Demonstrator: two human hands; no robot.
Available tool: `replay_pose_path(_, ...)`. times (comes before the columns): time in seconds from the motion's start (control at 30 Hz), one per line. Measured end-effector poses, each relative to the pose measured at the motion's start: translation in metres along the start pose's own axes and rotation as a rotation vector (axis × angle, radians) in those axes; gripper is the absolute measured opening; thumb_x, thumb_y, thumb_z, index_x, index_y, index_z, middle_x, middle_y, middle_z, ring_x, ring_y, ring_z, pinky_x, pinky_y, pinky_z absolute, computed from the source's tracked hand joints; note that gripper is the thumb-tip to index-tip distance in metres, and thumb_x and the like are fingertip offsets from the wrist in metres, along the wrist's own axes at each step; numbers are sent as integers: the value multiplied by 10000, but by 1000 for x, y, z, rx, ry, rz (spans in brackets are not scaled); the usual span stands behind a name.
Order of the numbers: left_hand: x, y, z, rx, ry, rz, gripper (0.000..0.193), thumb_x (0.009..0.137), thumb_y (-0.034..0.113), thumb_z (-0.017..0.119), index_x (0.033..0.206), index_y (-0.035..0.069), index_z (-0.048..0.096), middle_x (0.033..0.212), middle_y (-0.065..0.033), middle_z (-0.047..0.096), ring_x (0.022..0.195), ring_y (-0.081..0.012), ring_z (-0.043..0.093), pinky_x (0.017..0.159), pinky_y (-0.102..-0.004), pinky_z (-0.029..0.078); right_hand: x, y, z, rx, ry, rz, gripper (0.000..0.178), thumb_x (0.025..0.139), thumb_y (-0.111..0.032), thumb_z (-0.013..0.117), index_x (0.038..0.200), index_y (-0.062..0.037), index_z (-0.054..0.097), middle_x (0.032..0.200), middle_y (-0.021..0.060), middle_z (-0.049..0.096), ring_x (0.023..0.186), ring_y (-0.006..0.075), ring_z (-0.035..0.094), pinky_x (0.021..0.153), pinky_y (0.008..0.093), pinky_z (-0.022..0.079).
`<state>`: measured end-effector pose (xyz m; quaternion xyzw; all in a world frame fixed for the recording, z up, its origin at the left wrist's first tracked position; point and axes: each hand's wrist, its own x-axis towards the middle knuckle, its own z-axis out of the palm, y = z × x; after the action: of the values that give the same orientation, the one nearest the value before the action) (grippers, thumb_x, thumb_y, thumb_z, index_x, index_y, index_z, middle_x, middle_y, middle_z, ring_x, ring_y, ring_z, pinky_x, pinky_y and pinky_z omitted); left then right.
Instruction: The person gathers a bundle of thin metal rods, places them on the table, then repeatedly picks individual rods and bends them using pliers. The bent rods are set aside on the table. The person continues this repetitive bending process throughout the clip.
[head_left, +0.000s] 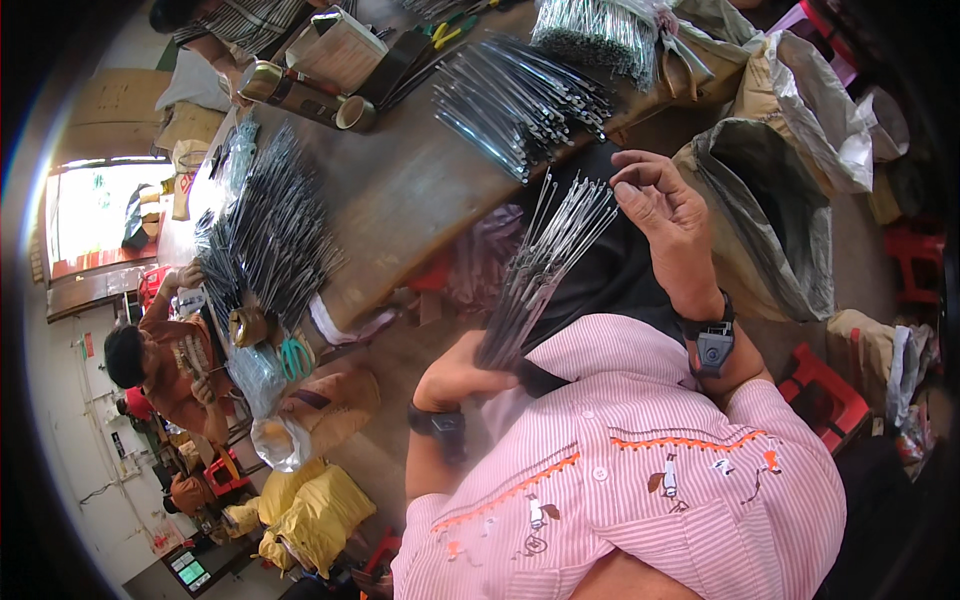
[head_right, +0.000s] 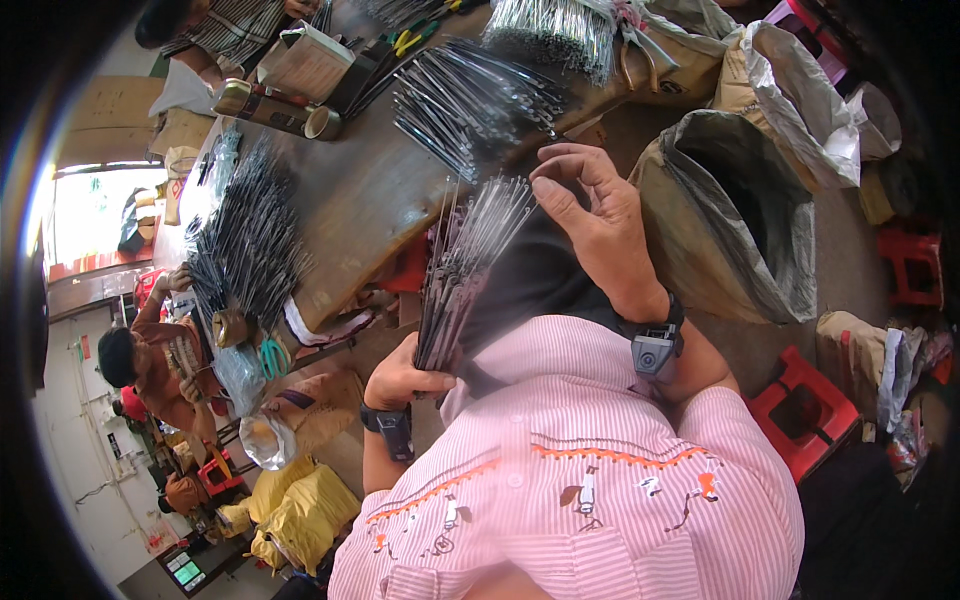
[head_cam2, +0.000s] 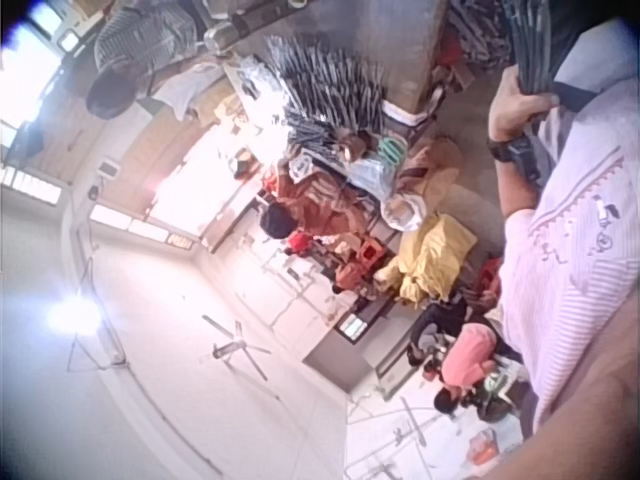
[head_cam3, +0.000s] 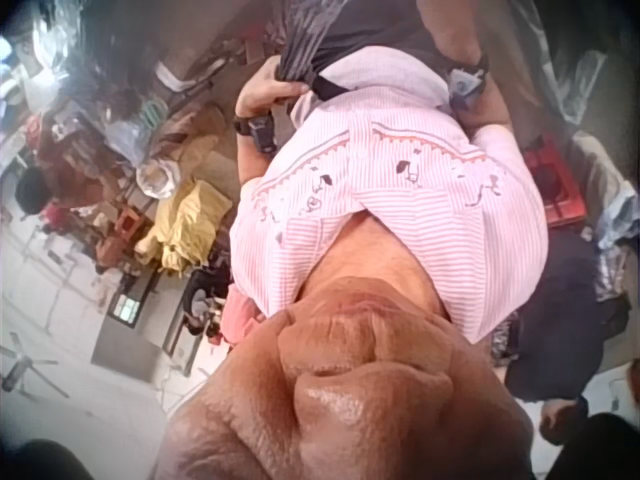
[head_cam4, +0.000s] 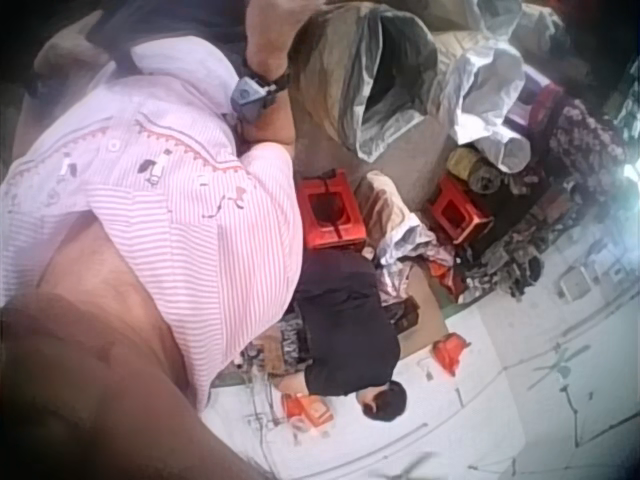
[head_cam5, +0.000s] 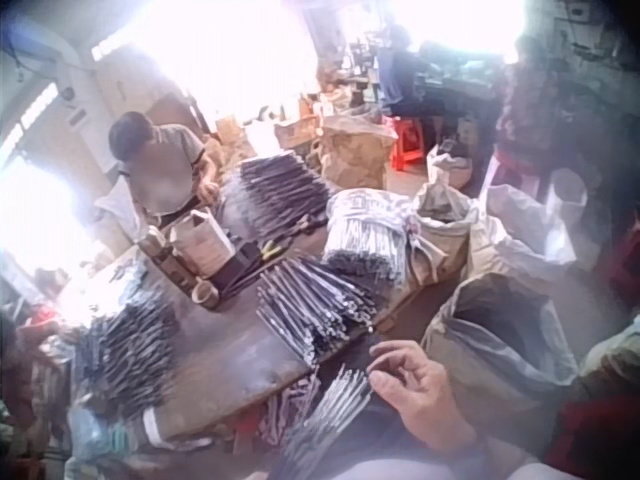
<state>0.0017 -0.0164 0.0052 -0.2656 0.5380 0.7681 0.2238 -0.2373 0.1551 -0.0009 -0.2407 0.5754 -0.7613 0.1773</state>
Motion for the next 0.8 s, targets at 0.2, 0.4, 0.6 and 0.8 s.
replay_pose_path(0.2,1,-8,-7,-71,-96,-14,379,636,113,780,926,-20,576,664,-44,549,469,-109,458,422,-257,336,-2,-2,-1,13,-32,-16,143,938,-114,617,988,13,660,1214,81,544,1037,102,530,925,248,403)
replay_pose_path(0.4,2,-12,-9,-103,-136,1,461,606,127,798,974,-25,566,705,-70,567,519,-131,494,441,-271,361,-7,-4,3,121,-75,34,179,949,-147,614,1000,20,655,1213,68,530,943,64,529,845,222,426)
replay_pose_path(0.6,2,-9,-12,-78,-187,10,314,672,114,759,904,-14,590,721,-20,553,563,-104,481,493,-259,371,-12,-1,1,198,-141,72,205,945,-168,584,1018,17,630,1243,104,529,1009,123,528,930,265,393)
replay_pose_path(0.8,2,-8,-10,-152,-211,16,329,643,121,755,886,-15,579,756,-39,561,630,-120,497,536,-255,386,-11,-2,7,70,-246,-48,286,848,-210,700,1036,-7,629,1298,129,492,1152,191,493,1042,340,334)
